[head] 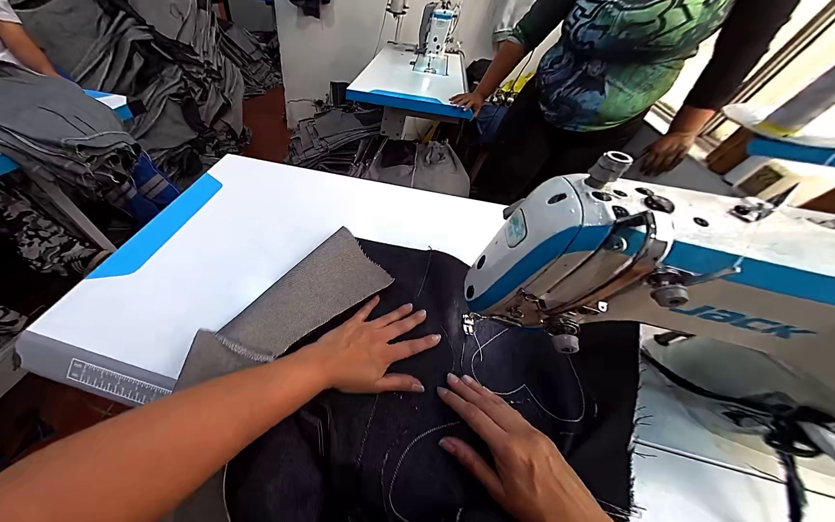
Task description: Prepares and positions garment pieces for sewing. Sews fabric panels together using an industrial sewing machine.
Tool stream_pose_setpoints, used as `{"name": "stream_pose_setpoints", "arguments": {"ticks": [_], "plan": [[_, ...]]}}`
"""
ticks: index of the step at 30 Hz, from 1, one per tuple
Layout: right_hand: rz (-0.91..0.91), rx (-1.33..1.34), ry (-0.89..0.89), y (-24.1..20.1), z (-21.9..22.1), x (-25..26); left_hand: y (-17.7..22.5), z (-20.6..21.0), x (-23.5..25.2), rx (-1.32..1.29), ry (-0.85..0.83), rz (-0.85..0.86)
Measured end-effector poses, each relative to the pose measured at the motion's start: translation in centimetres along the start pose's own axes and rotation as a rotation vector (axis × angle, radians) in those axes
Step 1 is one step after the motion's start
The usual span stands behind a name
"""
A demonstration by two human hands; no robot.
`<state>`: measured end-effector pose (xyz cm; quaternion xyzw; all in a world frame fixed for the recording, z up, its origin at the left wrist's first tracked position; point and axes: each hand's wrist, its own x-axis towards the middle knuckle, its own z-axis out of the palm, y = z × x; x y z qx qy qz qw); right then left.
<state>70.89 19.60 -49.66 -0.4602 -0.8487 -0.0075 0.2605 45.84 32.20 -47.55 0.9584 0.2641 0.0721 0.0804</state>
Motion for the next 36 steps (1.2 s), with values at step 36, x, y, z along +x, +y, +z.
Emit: {"name": "stream_pose_setpoints", "arguments": {"ticks": [36], "plan": [[0.092,-0.213,-0.147,-1.3,-0.4,-2.2,-0.7,0.4,3.0,-0.016,-0.078,0.41]]}}
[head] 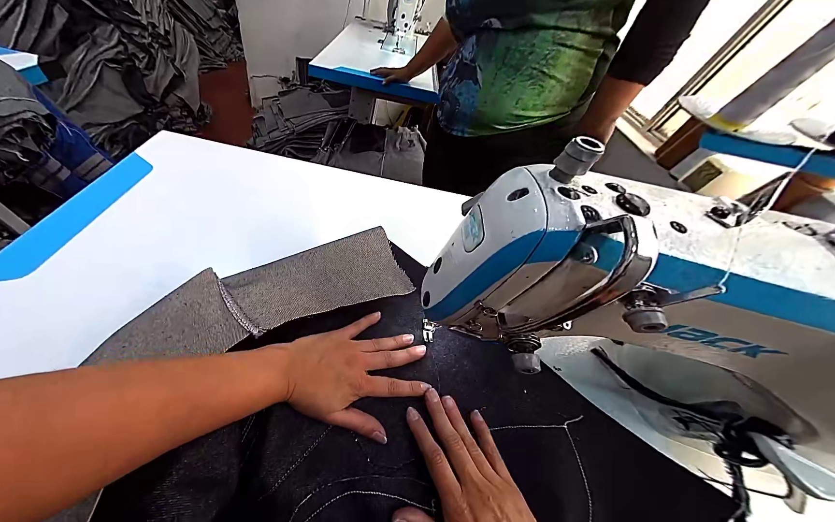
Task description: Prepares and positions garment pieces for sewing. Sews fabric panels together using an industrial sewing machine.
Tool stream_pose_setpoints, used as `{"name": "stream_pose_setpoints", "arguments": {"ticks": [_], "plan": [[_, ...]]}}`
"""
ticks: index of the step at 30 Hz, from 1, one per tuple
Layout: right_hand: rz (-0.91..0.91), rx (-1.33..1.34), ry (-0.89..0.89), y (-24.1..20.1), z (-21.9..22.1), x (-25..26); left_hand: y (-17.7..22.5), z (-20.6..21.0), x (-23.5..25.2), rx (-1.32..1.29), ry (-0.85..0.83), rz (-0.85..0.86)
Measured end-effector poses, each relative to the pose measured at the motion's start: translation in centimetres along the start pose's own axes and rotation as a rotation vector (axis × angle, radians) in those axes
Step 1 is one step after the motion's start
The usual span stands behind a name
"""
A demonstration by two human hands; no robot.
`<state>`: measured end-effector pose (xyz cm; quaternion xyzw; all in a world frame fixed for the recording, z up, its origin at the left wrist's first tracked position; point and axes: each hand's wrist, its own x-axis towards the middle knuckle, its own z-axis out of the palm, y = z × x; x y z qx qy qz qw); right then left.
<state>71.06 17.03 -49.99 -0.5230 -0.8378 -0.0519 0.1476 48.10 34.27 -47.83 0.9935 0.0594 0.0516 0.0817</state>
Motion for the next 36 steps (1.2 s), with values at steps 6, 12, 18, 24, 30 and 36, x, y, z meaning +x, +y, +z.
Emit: {"name": "stream_pose_setpoints", "arguments": {"ticks": [6,12,18,24,30,36], "plan": [[0.059,0.005,-0.028,-1.4,-0.3,-0.8,0.6,0.0,-0.4,0.002,0.0,0.001],[0.12,0.032,-0.019,-2.9,-0.8,-2.1,1.3,0.5,-0.8,-0.038,0.034,0.044],[0.131,-0.027,-0.008,-2.8,-0.5,-1.6,0.2,0.3,-0.6,-0.044,0.058,0.073],[0.147,-0.082,0.044,-2.8,0.2,-0.5,-1.2,-0.3,-0.2,-0.064,0.069,0.095],[0.22,-0.106,0.136,-4.8,1.3,1.0,-3.8,-0.9,0.0,-0.059,0.046,0.206],[0.258,-0.127,0.18,-5.7,2.0,2.1,-5.7,-1.2,0.5,-0.053,0.032,0.295]]}}
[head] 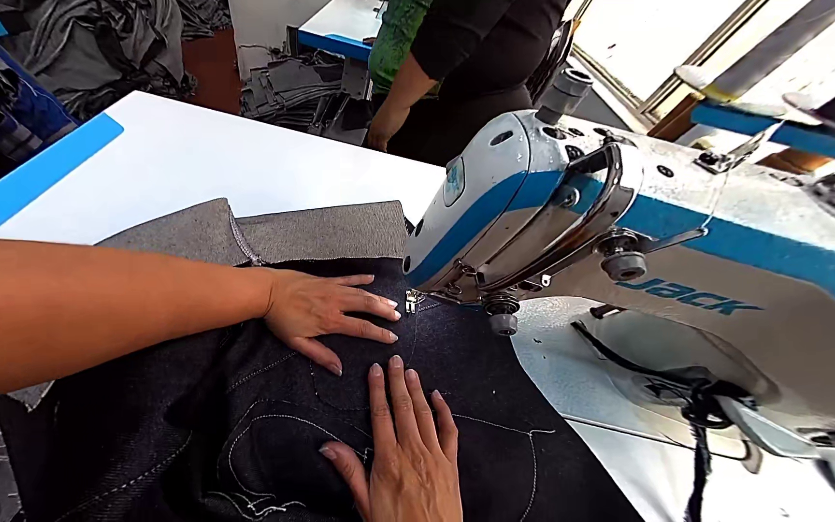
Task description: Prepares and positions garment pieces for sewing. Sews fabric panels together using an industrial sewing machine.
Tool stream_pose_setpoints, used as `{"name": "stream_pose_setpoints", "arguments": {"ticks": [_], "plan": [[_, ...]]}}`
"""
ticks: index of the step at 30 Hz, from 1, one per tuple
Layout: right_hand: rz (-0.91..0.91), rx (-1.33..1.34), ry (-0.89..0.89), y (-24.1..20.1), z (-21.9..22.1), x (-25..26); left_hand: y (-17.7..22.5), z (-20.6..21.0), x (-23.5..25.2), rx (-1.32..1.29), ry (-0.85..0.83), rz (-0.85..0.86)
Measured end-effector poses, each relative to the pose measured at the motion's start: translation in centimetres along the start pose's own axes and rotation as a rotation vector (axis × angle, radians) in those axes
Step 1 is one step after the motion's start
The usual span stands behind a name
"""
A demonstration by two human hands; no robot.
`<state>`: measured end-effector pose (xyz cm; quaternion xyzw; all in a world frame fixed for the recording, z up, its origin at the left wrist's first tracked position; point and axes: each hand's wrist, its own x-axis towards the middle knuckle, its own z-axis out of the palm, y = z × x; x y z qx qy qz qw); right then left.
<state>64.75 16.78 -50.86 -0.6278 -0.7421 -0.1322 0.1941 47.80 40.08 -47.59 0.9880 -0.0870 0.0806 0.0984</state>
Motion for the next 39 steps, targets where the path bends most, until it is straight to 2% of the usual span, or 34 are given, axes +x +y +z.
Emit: {"name": "stream_pose_setpoints", "arguments": {"ticks": [18,34,39], "plan": [[-0.011,0.021,-0.118,0.6,-1.1,0.2,0.0,0.0,0.0,-0.036,0.019,-0.001],[-0.011,0.008,-0.084,0.7,-0.8,0.4,0.0,0.1,0.0,-0.008,0.011,-0.034],[-0.016,0.039,-0.044,1.8,-0.3,1.1,-0.1,0.1,0.2,0.01,0.027,-0.103]]}}
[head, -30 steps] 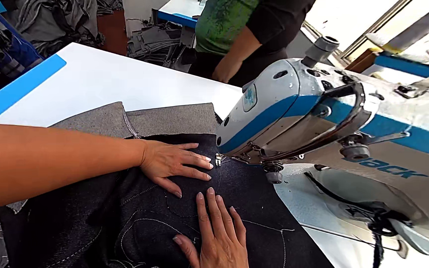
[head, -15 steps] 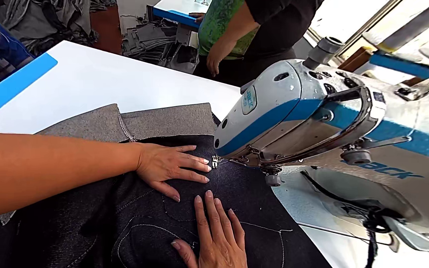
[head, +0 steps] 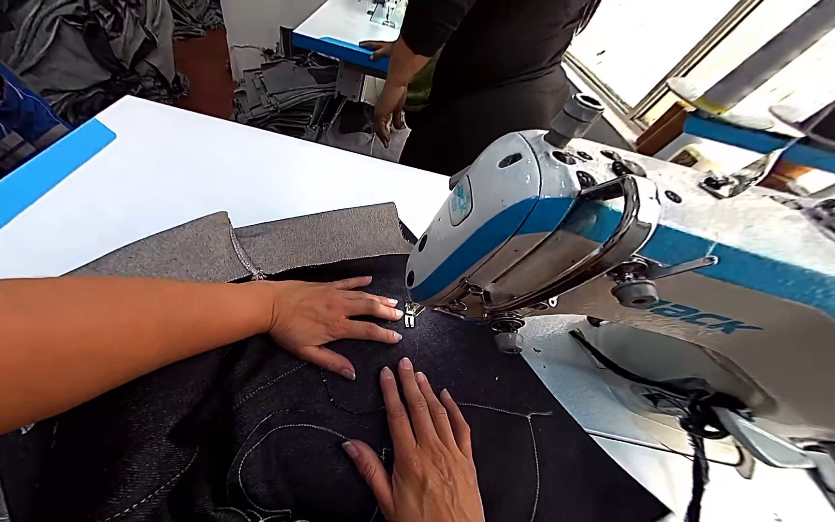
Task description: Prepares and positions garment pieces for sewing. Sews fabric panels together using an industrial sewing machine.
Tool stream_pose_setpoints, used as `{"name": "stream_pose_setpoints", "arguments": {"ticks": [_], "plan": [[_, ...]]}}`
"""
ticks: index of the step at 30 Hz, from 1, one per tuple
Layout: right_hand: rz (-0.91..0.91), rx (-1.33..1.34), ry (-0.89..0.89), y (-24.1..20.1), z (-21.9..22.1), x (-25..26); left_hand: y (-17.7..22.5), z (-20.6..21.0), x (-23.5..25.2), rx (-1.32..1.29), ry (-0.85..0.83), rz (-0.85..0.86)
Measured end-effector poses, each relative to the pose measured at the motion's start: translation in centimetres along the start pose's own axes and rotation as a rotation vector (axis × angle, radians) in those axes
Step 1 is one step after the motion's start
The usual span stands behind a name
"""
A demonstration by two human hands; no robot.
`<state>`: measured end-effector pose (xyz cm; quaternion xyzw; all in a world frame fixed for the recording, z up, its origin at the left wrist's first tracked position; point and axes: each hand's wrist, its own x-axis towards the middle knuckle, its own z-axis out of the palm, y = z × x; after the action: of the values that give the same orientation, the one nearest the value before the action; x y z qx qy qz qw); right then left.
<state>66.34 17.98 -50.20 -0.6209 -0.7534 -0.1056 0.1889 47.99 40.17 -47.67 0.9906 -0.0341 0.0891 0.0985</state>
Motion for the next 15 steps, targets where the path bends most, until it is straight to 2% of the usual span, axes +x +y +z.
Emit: {"name": "stream_pose_setpoints", "arguments": {"ticks": [7,12,15], "plan": [[-0.033,0.102,-0.016,2.2,-0.5,2.0,-0.7,-0.4,0.4,0.045,0.051,-0.105],[-0.043,0.326,-0.118,-1.8,-2.9,1.4,-0.9,-0.4,0.3,0.013,0.041,-0.116],[-0.036,0.237,-0.08,-3.4,-1.1,0.5,-0.8,-0.4,0.4,0.009,0.037,-0.121]]}}
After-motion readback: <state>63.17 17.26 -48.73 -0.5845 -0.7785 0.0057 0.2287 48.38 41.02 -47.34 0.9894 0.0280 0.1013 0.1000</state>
